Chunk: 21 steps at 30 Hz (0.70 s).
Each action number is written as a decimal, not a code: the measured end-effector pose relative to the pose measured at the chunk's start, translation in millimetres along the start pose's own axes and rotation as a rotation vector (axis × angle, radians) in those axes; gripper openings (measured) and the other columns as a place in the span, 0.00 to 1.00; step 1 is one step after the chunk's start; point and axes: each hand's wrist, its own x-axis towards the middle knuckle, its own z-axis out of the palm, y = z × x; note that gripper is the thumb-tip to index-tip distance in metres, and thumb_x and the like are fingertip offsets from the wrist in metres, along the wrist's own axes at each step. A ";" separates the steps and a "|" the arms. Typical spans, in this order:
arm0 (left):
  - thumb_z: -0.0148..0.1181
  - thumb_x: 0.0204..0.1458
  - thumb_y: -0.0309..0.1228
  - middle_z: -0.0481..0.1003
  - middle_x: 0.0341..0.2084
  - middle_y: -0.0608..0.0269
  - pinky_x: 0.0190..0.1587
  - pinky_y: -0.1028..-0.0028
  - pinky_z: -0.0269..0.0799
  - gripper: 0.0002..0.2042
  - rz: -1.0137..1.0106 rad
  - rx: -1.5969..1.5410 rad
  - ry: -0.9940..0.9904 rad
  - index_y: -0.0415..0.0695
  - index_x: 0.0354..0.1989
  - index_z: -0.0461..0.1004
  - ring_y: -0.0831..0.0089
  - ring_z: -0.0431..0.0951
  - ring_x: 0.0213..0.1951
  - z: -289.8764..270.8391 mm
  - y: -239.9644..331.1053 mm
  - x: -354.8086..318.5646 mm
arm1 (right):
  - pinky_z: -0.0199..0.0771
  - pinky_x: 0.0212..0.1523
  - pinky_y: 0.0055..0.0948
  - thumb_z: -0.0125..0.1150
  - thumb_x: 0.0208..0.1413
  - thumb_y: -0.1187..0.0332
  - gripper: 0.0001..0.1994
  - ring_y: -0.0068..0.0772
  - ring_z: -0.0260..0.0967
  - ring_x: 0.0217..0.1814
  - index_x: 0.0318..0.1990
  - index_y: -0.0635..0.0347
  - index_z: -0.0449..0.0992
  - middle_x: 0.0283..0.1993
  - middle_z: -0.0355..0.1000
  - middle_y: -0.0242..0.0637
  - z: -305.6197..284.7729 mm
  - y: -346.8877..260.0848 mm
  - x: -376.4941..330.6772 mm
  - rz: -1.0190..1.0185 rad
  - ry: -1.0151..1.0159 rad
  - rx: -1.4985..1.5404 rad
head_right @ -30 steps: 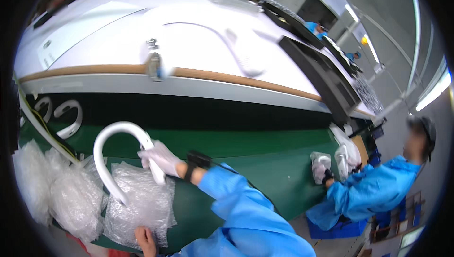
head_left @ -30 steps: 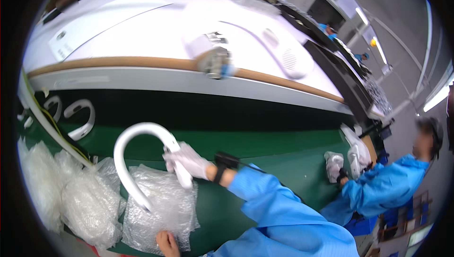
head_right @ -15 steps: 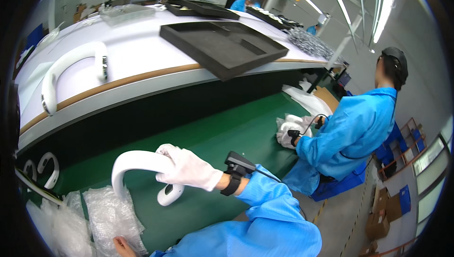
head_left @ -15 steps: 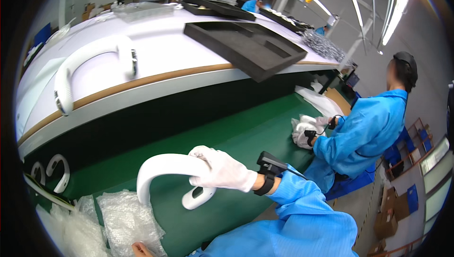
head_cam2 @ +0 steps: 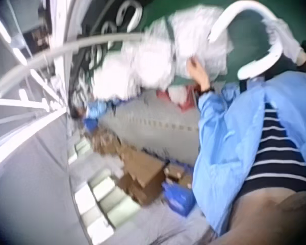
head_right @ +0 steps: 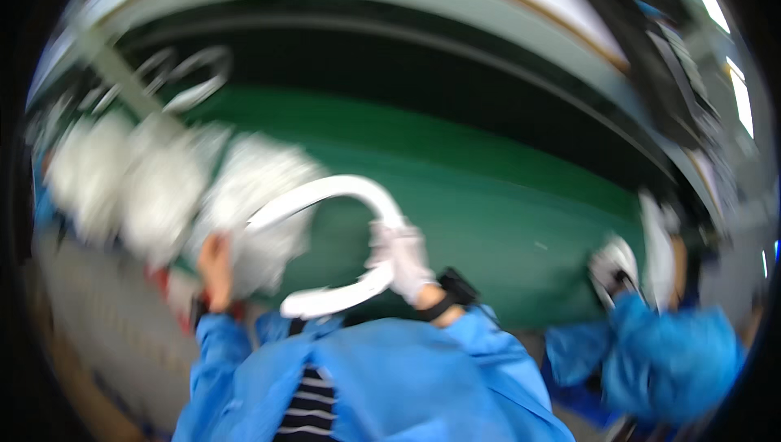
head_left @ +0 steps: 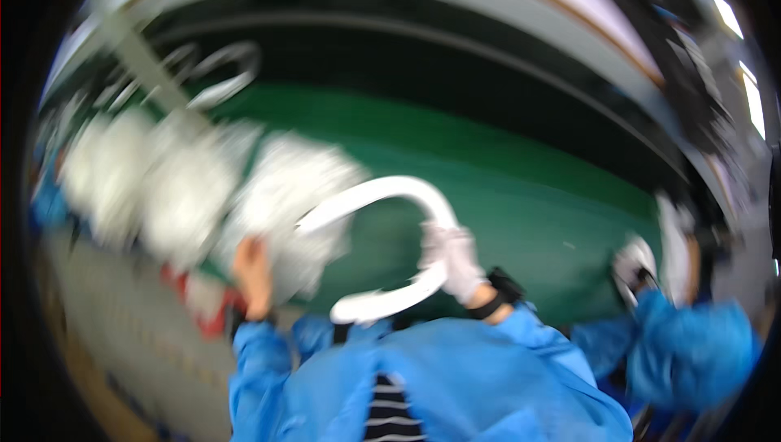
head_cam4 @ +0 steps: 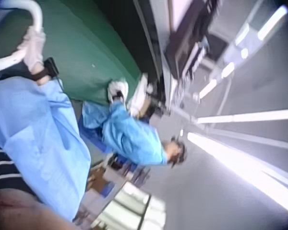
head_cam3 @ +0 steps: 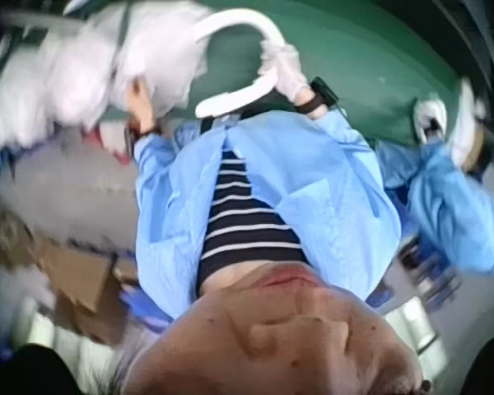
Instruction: Wrapping white curved plastic products in bubble wrap on an assembly line.
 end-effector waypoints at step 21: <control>0.54 0.49 0.25 0.71 0.27 0.56 0.28 0.65 0.68 0.03 0.388 0.325 -0.165 0.43 0.32 0.70 0.56 0.73 0.27 -6.9 67.2 -29.3 | 0.78 0.33 0.40 0.53 0.52 0.79 0.08 0.30 0.66 0.21 0.36 0.62 0.60 0.24 0.63 0.37 67.8 127.6 -12.3 0.057 0.040 0.183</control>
